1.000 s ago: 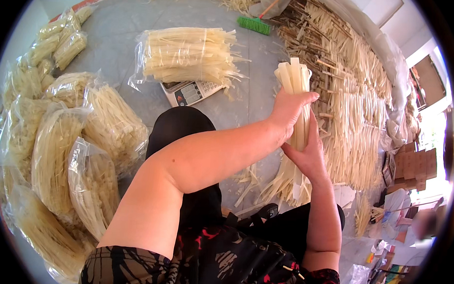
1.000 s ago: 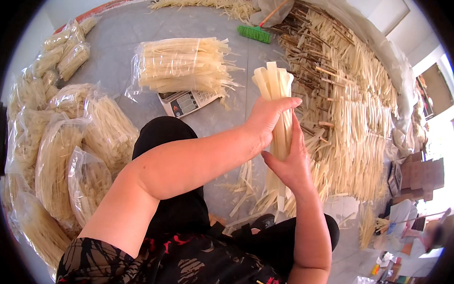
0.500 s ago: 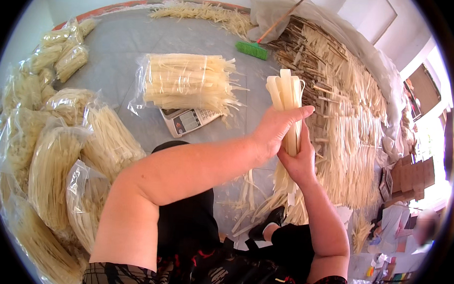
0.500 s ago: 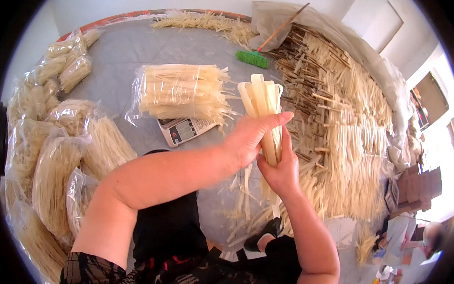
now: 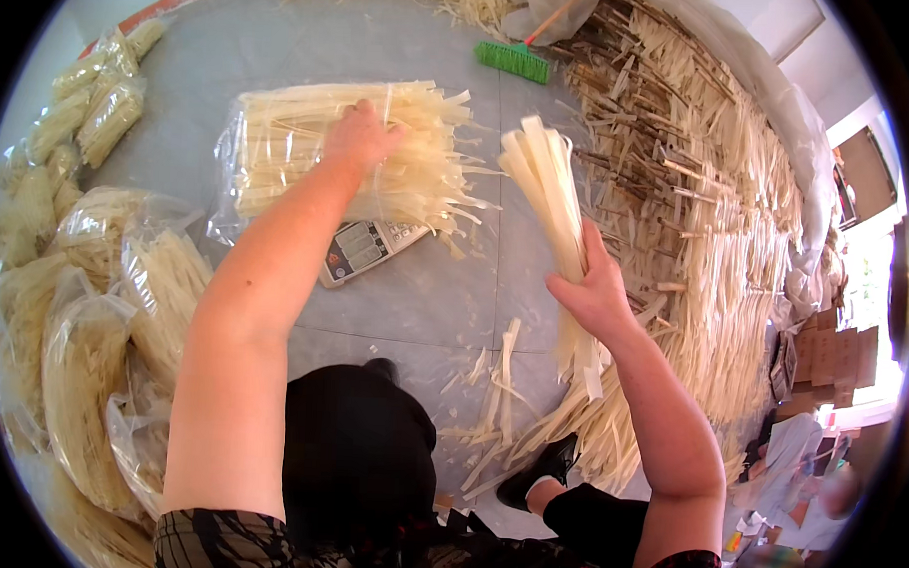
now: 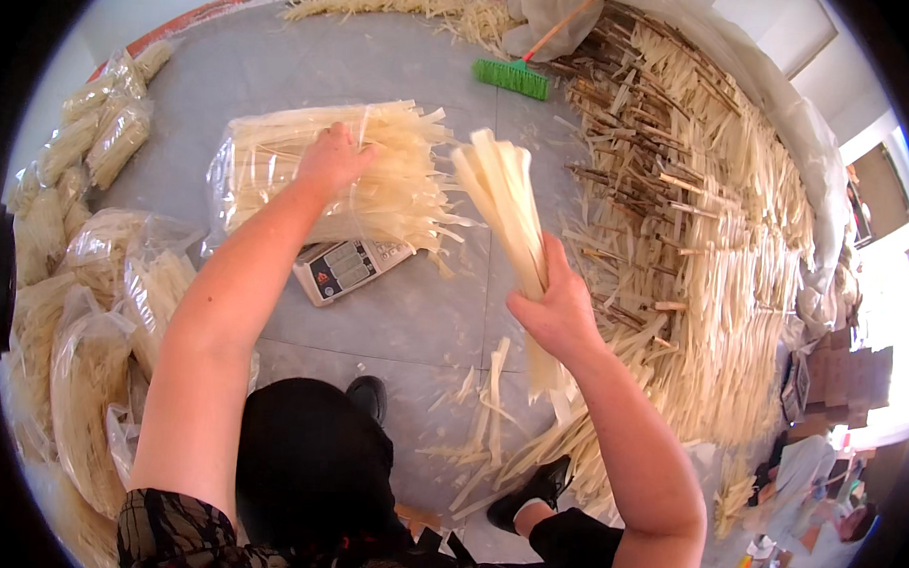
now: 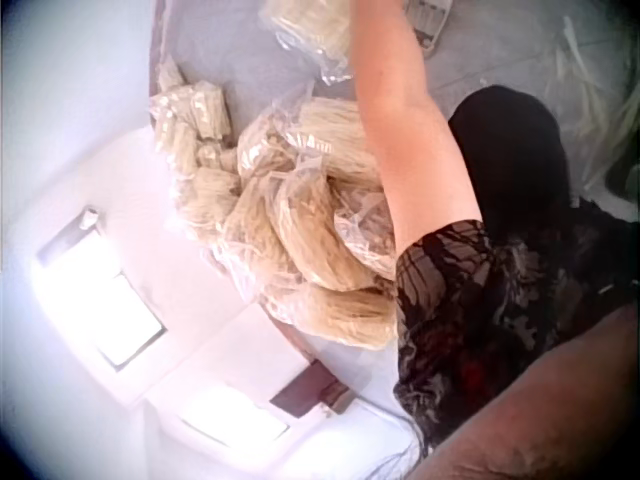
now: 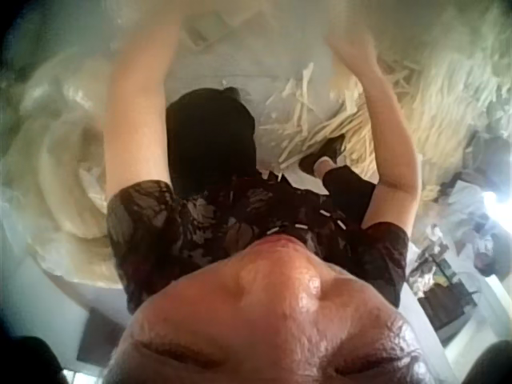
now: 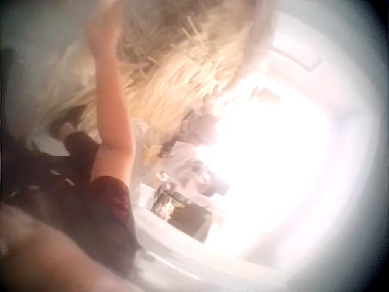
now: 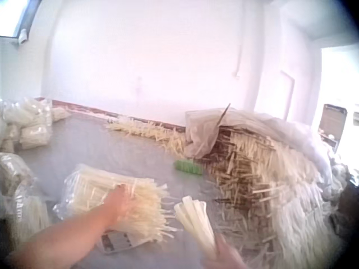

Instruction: The person gathers bundles of long, flat dried noodles by hand, places them into plastic bags, and weighs the filled bags on a digital scale. They also handle wooden poles that hold more bundles of noodles.

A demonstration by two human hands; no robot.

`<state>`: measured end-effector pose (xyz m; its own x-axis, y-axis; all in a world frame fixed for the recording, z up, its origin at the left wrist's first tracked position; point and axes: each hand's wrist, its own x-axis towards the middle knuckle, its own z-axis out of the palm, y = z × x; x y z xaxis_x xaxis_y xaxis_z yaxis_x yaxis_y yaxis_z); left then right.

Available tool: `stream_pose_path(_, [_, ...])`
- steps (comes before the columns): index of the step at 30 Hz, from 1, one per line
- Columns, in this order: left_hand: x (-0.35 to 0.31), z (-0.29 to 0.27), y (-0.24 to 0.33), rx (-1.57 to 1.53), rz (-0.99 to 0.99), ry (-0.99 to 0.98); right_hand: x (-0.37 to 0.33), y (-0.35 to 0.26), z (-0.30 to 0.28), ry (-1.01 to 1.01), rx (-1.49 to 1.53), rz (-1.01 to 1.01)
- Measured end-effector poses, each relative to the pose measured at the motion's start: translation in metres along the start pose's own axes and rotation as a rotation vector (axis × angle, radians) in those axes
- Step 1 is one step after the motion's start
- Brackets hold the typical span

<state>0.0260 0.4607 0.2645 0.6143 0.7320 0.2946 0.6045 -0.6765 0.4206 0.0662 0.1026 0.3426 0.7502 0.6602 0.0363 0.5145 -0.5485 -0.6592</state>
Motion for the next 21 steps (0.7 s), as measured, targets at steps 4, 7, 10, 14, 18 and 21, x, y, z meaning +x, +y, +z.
stream_pose_path(4, [0.018,0.028,-0.027,-0.161,0.002,-0.220,0.049,-0.015,0.019,-0.049,-0.004,-0.111])
stream_pose_path(7, [0.027,0.027,-0.044,-0.797,-0.178,-0.382,0.095,-0.033,0.035,-0.121,-0.069,-0.219])
stream_pose_path(10, [0.018,0.014,-0.064,-1.527,-0.355,-0.424,0.138,-0.057,0.068,-0.166,-0.189,-0.257])
stream_pose_path(14, [0.012,0.012,-0.076,-1.681,-0.301,-0.304,0.175,-0.045,0.110,-0.381,-0.586,-0.305])
stream_pose_path(18, [0.000,-0.009,-0.051,-1.143,-0.233,-0.179,0.186,-0.037,0.111,-0.392,-0.744,-0.333])
stream_pose_path(21, [-0.011,-0.012,-0.040,-0.765,-0.059,-0.050,0.188,-0.048,0.109,-0.348,-0.876,-0.390])
